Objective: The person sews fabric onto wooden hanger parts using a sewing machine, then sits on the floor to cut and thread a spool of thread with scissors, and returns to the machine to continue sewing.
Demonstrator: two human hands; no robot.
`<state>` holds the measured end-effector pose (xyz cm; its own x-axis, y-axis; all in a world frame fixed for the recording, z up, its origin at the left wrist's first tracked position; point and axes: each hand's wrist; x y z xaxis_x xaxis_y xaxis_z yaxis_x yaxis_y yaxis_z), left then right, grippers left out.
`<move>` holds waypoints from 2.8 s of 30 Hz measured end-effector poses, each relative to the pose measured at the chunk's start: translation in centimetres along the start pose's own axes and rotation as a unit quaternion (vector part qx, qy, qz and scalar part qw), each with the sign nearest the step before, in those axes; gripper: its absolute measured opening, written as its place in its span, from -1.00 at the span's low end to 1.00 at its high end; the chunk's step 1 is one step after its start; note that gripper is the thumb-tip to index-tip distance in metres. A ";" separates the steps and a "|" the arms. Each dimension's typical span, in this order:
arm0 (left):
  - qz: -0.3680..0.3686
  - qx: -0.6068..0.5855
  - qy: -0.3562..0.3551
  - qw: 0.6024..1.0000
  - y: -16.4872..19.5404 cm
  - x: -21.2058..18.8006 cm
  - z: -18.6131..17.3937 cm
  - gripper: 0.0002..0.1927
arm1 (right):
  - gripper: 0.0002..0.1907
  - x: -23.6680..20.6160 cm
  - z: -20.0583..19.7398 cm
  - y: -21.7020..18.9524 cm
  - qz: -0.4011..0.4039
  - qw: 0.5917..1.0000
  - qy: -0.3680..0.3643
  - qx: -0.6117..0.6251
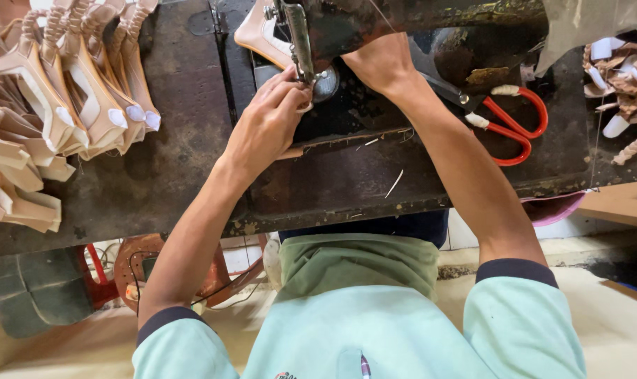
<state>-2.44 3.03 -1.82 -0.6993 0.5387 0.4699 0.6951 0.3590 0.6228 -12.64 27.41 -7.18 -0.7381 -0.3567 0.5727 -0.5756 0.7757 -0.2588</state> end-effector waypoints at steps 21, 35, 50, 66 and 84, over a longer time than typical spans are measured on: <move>0.000 0.020 -0.024 1.000 -0.8 0.0 -0.1 -0.71 | -0.78 0.4 0.0 0.0 -0.016 0.999 0.030 0.019; -0.019 0.000 0.007 1.000 -0.9 -0.4 0.7 -0.74 | -0.74 0.6 -0.9 -1.2 0.001 0.999 0.045 0.011; -0.016 0.180 0.018 0.983 3.3 -1.1 -2.0 -0.66 | -0.56 3.2 -3.7 -2.8 -0.082 0.982 0.072 0.152; -0.033 0.151 0.026 0.988 0.9 -1.6 -1.3 -0.59 | -0.80 -0.3 -7.0 -4.9 -0.068 0.986 -0.137 0.060; -0.076 -0.093 0.007 0.993 -2.7 0.1 -2.5 -0.75 | -0.89 -0.1 -6.6 -4.6 -0.055 0.991 -0.113 0.047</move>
<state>-4.85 0.21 -1.87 -0.7964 0.4781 0.3703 0.5400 0.2866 0.7914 -7.56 27.33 -0.90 -0.7224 -0.5530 0.4151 -0.6800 0.6768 -0.2819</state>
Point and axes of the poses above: each hand's wrist, its own x-axis towards the middle knuckle, its own z-axis out of the palm, y = z × x, and after that the axes turned 15 degrees about -x, right-handed
